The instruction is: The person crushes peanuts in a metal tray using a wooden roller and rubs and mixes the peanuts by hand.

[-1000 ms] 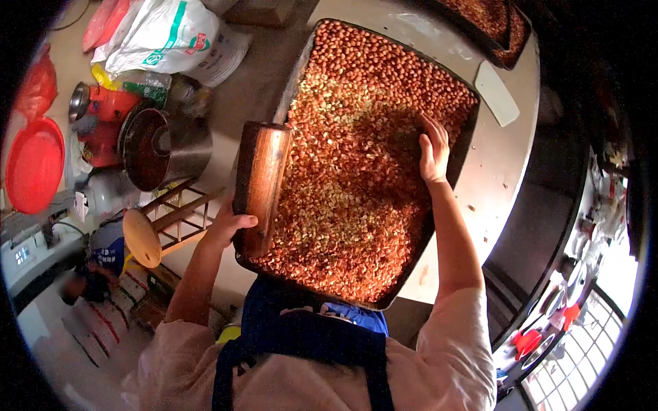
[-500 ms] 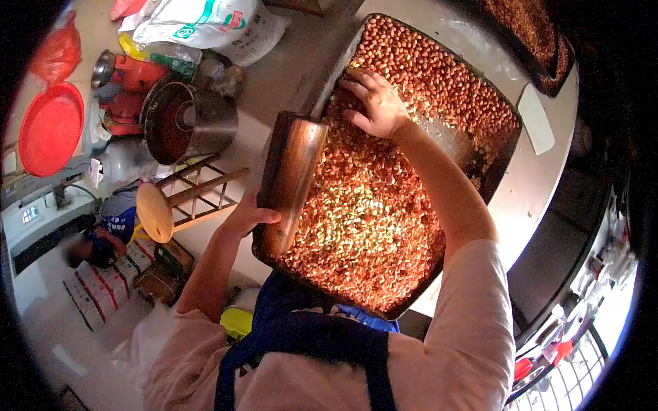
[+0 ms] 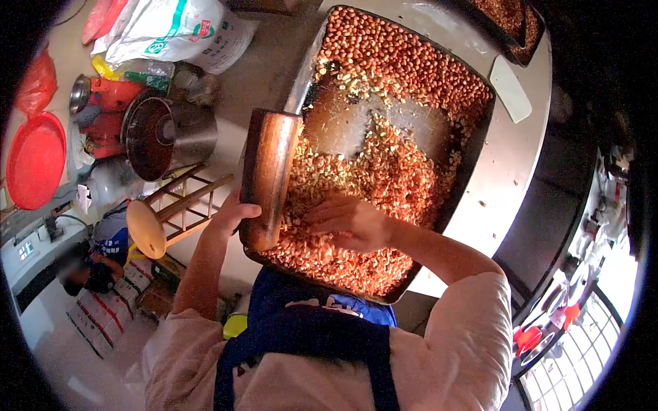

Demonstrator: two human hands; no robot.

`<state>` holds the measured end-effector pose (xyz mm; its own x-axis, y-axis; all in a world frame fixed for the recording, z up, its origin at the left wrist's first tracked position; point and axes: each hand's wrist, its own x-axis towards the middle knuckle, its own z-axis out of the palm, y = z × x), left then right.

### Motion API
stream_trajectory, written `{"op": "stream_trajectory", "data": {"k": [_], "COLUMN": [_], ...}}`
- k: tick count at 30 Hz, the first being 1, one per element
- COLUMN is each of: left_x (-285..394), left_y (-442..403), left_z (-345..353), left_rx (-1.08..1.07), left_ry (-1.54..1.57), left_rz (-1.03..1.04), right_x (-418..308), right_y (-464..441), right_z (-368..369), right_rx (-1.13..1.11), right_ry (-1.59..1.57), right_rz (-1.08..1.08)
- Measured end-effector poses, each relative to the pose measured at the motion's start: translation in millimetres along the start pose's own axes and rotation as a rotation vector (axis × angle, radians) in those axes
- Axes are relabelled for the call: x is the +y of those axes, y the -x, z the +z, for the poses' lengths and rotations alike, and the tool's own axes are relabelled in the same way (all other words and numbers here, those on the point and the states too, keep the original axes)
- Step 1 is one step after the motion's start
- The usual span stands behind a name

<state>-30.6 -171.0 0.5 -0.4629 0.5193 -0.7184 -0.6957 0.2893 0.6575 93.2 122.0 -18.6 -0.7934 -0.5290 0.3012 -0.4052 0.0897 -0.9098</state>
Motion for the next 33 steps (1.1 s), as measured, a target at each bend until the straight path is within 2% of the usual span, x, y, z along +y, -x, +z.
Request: {"op": "stream_trajectory", "data": {"k": [1, 3, 5, 6, 8, 10, 11, 12, 13, 14, 15, 16, 17, 20, 21, 22, 23, 24, 25, 26, 28, 31, 33], "left_x": [-6.3, -13.0, -12.4, -10.5, -7.9, -3.9, -0.7, 1.9, 2.2, 2.3, 2.4, -1.9, -12.0, 26.0, 49.7, 64.7, 79.9, 87.0, 95.1, 101.7, 129.3, 132.9, 127.8], "left_y": [-3.2, -2.6, -1.4, -1.8, -1.0, -0.6, -0.6, -1.4, -0.6, 0.6, -0.5, -6.9, -16.8, -18.2, -12.9, -20.1, -27.2, -45.7, -67.3, -86.4, -103.5, -150.1, -156.0], "left_z": [-5.0, -14.2, -13.7, -13.2, -9.4, -5.0, -2.6, -0.4, 0.4, -0.9, -3.9, -14.7, -32.4, -7.0, 14.2, 35.6, 57.0, 66.4, 72.8, 80.3, 132.3, 161.8, 173.4], "left_rx": [0.001, 0.01, 0.022, 0.03, 0.034, 0.025, 0.033, 0.039, 0.026, 0.021, 0.014, -0.006, -0.055, -0.09, -0.082, -0.066, -0.042, -0.055, 0.009, 0.076, 0.141, 0.064, -0.016], "left_ry": [0.005, 0.016, -0.014, -0.042, -0.071, -0.092, -0.089, -0.085, -0.09, -0.127, -0.165, -0.172, -0.208, -0.302, -0.331, -0.423, -0.517, -0.613, -0.865, -1.117, -1.425, -1.691, -1.722], "left_rz": [0.018, -0.033, -0.057, -0.069, -0.052, -0.028, -0.048, -0.064, -0.062, -0.044, -0.025, -0.02, -0.028, 0.002, 0.021, 0.107, 0.192, 0.329, 0.448, 0.565, 0.534, 0.49, 0.481], "right_x": [5.7, 61.4, 59.9, 63.2, 75.9, 70.1, 56.1, 63.0, 54.3, 31.7, 24.3, 6.3, -9.8, -34.6, -21.9, -3.7, 8.7, 7.9, 15.5, 24.1, 31.1, 25.5, 7.1], "right_y": [9.5, 40.6, 47.4, 53.1, 67.1, 72.2, 69.1, 77.6, 77.9, 73.8, 70.2, 69.4, 65.3, 63.6, 73.8, 91.8, 98.9, 104.2, 108.0, 113.8, 112.1, 117.0, 123.1], "right_z": [-19.9, -70.0, -130.6, -141.3, -119.2, -92.1, -78.0, -59.2, -41.3, -35.1, -21.3, -9.6, 0.0, -7.2, -7.5, -17.0, -43.3, -70.1, -79.9, -85.4, -70.7, -42.5, -21.7], "right_rx": [0.033, 0.213, 0.204, 0.113, 0.11, 0.043, 0.114, 0.087, 0.177, 0.113, 0.155, 0.163, 0.157, 0.147, 0.493, 0.694, 0.771, 0.552, 0.667, 0.622, 0.552, 0.539, 0.576], "right_ry": [0.211, 0.33, 0.611, 0.702, 0.505, 0.429, 0.309, 0.256, 0.27, 0.239, 0.144, 0.133, 0.139, 0.316, 0.258, 0.417, 0.495, 0.977, 0.959, 1.008, 0.951, 0.946, 0.867], "right_rz": [0.067, 0.016, 0.185, 0.212, 0.264, 0.21, 0.169, 0.22, 0.172, 0.279, 0.24, 0.33, 0.271, 0.125, 0.04, 0.257, 0.201, 0.542, 0.854, 1.075, 1.388, 1.398, 1.315]}}
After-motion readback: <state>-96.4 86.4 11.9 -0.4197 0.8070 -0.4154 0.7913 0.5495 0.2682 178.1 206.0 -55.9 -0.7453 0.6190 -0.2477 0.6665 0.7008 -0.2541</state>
